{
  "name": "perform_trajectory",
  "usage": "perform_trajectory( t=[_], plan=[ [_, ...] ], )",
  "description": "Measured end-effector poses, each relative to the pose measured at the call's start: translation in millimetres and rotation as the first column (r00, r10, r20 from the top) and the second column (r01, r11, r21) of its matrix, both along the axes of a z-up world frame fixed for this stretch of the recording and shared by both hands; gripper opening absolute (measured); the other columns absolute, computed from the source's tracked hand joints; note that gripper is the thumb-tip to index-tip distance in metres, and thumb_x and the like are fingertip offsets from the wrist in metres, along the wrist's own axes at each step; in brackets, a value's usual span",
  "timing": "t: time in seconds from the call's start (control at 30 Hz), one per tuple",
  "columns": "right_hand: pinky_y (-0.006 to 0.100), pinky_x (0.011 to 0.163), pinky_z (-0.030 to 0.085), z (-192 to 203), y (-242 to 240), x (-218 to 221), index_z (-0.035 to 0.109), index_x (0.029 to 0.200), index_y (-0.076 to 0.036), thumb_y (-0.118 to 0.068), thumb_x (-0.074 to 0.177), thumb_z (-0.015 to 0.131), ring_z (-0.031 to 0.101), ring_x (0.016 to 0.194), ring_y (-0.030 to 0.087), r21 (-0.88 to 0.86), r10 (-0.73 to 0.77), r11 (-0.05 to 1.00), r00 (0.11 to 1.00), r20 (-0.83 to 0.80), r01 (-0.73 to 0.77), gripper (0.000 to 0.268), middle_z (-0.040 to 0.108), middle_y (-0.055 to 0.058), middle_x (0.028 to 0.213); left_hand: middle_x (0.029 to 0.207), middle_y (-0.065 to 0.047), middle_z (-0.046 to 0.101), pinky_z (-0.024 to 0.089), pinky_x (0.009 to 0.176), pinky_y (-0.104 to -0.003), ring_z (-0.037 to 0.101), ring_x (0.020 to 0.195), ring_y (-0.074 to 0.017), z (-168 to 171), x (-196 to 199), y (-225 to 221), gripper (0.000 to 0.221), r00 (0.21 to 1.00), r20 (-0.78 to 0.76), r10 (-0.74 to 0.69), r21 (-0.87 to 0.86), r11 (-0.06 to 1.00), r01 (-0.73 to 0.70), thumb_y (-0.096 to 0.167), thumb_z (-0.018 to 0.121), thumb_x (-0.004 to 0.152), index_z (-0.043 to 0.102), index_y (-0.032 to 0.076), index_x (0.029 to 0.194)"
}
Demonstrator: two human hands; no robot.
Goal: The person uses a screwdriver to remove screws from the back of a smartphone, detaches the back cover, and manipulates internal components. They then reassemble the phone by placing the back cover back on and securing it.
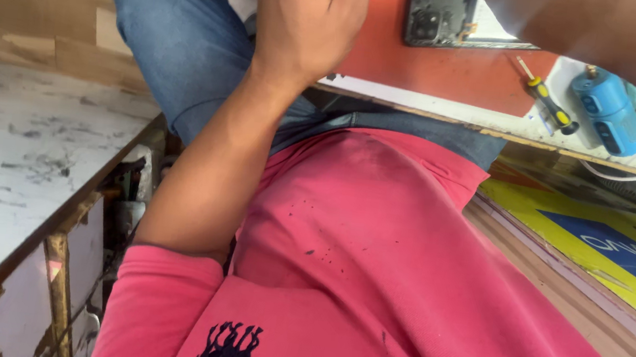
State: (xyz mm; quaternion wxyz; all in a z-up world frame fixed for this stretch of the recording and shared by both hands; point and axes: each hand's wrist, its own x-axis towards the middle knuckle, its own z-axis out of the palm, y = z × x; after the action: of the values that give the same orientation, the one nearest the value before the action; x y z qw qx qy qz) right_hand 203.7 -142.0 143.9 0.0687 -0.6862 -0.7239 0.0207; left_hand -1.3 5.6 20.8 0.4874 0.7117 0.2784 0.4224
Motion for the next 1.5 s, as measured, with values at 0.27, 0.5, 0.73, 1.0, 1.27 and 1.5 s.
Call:
perform_trajectory(
  t=[0.27,0.5,0.73,1.0,1.27,1.5],
  plan=[
    [0.039,0.078,0.050,-38.2,-84.8,24.8,0.064,0.107,0.000,0.007,0.100,0.081,0.064,0.087,0.032,0.348,-0.324,0.854,0.919,-0.226,0.387,0.020,0.065,0.016,0.099,0.134,-0.020,0.058,0.048,0.109,-0.048,0.056,0.125,-0.0385,31.0,-8.3,-7.5,0.051,0.977,-0.117,-0.179,0.324,0.923,0.208,0.023,0.087,0.090,0.062,0.001,0.130],
    [0.041,0.089,0.049,-73.7,-130.7,32.2,0.067,0.111,-0.004,0.008,0.097,0.081,0.062,0.100,0.033,0.312,-0.338,0.877,0.931,-0.138,0.365,0.023,0.065,0.013,0.106,0.139,-0.019,0.053,0.039,0.110,-0.055,0.047,0.131,-0.0383,54.0,40.8,-14.5,0.089,0.812,-0.511,-0.283,0.412,0.748,0.520,0.034,0.096,0.068,0.055,0.001,0.140],
    [0.041,0.092,0.049,-81.7,-138.4,59.8,0.067,0.109,-0.006,0.004,0.089,0.074,0.062,0.104,0.032,0.296,-0.404,0.850,0.900,-0.166,0.436,0.023,0.068,0.011,0.111,0.141,-0.017,0.053,0.040,0.110,-0.051,0.045,0.132,-0.0393,67.4,39.1,0.1,0.101,0.754,-0.550,-0.359,0.292,0.764,0.576,0.027,0.100,0.060,0.053,-0.001,0.145],
    [0.040,0.090,0.048,-83.3,-142.4,57.2,0.067,0.112,-0.003,0.002,0.094,0.073,0.060,0.104,0.032,0.291,-0.374,0.859,0.904,-0.205,0.422,0.020,0.066,0.012,0.113,0.152,-0.014,0.051,0.039,0.119,-0.048,0.043,0.139,-0.0398,49.3,8.3,10.3,0.098,0.793,-0.470,-0.388,0.302,0.773,0.558,0.023,0.104,0.071,0.053,0.003,0.151],
    [0.043,0.098,0.045,-70.3,-138.5,47.8,0.072,0.112,-0.006,-0.007,0.097,0.082,0.054,0.119,0.033,0.301,-0.345,0.873,0.922,-0.174,0.383,0.018,0.059,0.013,0.128,0.145,-0.008,0.054,0.044,0.121,-0.043,0.048,0.140,-0.0340,45.0,-0.8,2.6,0.081,0.851,-0.430,-0.301,0.356,0.810,0.466,0.022,0.102,0.077,0.056,0.004,0.142],
    [0.052,0.117,0.034,-62.9,-134.1,33.2,0.075,0.108,-0.007,-0.011,0.095,0.086,0.043,0.132,0.039,0.166,-0.329,0.920,0.929,-0.169,0.356,0.017,0.054,0.018,0.142,0.141,-0.007,0.052,0.046,0.112,-0.045,0.048,0.135,-0.0322,45.7,-5.6,-2.1,0.049,0.867,-0.429,-0.255,0.360,0.832,0.423,0.020,0.098,0.077,0.067,0.007,0.112]
  ],
)
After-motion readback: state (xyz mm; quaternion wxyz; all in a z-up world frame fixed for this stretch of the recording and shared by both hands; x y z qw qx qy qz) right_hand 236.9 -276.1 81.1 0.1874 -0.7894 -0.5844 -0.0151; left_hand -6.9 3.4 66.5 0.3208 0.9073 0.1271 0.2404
